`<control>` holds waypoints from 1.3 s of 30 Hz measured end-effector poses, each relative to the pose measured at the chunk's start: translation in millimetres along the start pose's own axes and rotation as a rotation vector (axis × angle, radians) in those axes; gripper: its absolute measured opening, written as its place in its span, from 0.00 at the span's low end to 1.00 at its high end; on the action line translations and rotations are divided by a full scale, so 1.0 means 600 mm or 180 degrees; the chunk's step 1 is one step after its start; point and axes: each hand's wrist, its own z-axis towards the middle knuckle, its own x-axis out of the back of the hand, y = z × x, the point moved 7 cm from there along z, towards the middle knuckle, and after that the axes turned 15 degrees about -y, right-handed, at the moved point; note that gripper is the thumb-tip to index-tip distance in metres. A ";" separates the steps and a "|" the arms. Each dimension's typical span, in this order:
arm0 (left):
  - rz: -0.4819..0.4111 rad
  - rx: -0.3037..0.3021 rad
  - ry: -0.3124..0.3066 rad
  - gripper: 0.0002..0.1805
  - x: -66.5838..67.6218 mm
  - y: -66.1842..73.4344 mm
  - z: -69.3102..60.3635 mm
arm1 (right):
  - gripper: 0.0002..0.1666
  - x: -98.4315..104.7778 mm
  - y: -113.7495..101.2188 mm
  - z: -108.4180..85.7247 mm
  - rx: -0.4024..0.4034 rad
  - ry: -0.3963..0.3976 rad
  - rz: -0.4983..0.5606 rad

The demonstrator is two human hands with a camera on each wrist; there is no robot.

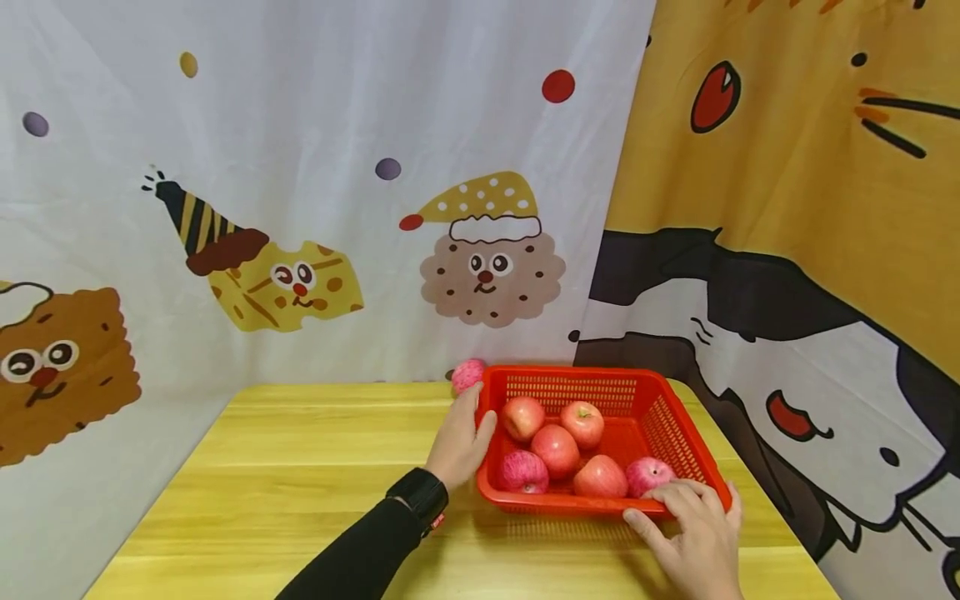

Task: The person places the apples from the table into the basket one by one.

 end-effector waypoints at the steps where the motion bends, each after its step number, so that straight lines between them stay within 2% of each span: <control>1: 0.0002 0.0018 0.0099 0.28 0.005 -0.009 0.008 | 0.22 0.000 0.001 0.000 -0.0018 -0.0009 -0.0009; 3: 0.0095 0.0077 0.0181 0.26 0.012 -0.024 0.024 | 0.22 -0.001 0.002 0.000 -0.0038 -0.0027 -0.0030; 5: 0.0379 0.0073 0.0115 0.25 0.013 -0.034 0.039 | 0.22 -0.001 0.003 0.000 -0.0049 -0.0047 -0.0057; 9: 0.0971 -0.0011 -0.0253 0.26 0.004 -0.048 0.059 | 0.22 -0.001 0.003 0.002 -0.0067 -0.0076 -0.0081; 13: 0.1641 -0.0055 -0.0680 0.29 -0.023 -0.059 0.067 | 0.22 0.003 0.004 0.001 -0.0061 -0.0034 -0.0064; 16: 0.1894 0.0049 -0.0684 0.23 -0.035 -0.071 0.068 | 0.22 0.005 0.004 0.003 -0.0009 0.0010 -0.0042; 18: 0.1760 0.0202 -0.0582 0.18 -0.038 -0.080 0.064 | 0.22 0.005 0.003 0.004 0.0024 0.0028 -0.0039; 20: 0.1459 0.0305 -0.0478 0.14 -0.038 -0.088 0.055 | 0.22 0.004 0.002 0.004 0.0038 0.0033 -0.0036; 23: 0.1256 0.0293 -0.0526 0.14 -0.044 -0.089 0.037 | 0.21 0.002 0.002 0.002 0.0038 0.0029 -0.0047; 29: 0.1290 0.0087 -0.0666 0.31 -0.040 -0.085 -0.004 | 0.22 0.002 0.001 0.001 0.0002 0.0015 -0.0063; 31: 0.1138 0.0156 -0.0744 0.36 -0.035 -0.090 -0.014 | 0.22 0.001 0.002 -0.001 -0.0048 -0.0017 -0.0081; 33: 0.0904 0.0303 -0.0743 0.38 -0.023 -0.096 -0.024 | 0.22 -0.001 0.001 -0.002 -0.0079 -0.0061 -0.0103; 36: 0.0456 0.0561 -0.0461 0.41 0.012 -0.088 -0.030 | 0.22 -0.002 -0.001 -0.003 -0.0064 -0.0077 -0.0095; 37: 0.0294 0.0590 -0.0317 0.41 0.027 -0.078 -0.030 | 0.22 -0.001 -0.002 -0.002 -0.0044 -0.0057 -0.0082; 39: 0.0040 0.0491 -0.0033 0.42 0.057 -0.046 -0.023 | 0.22 0.001 -0.002 -0.001 -0.0025 -0.0023 -0.0062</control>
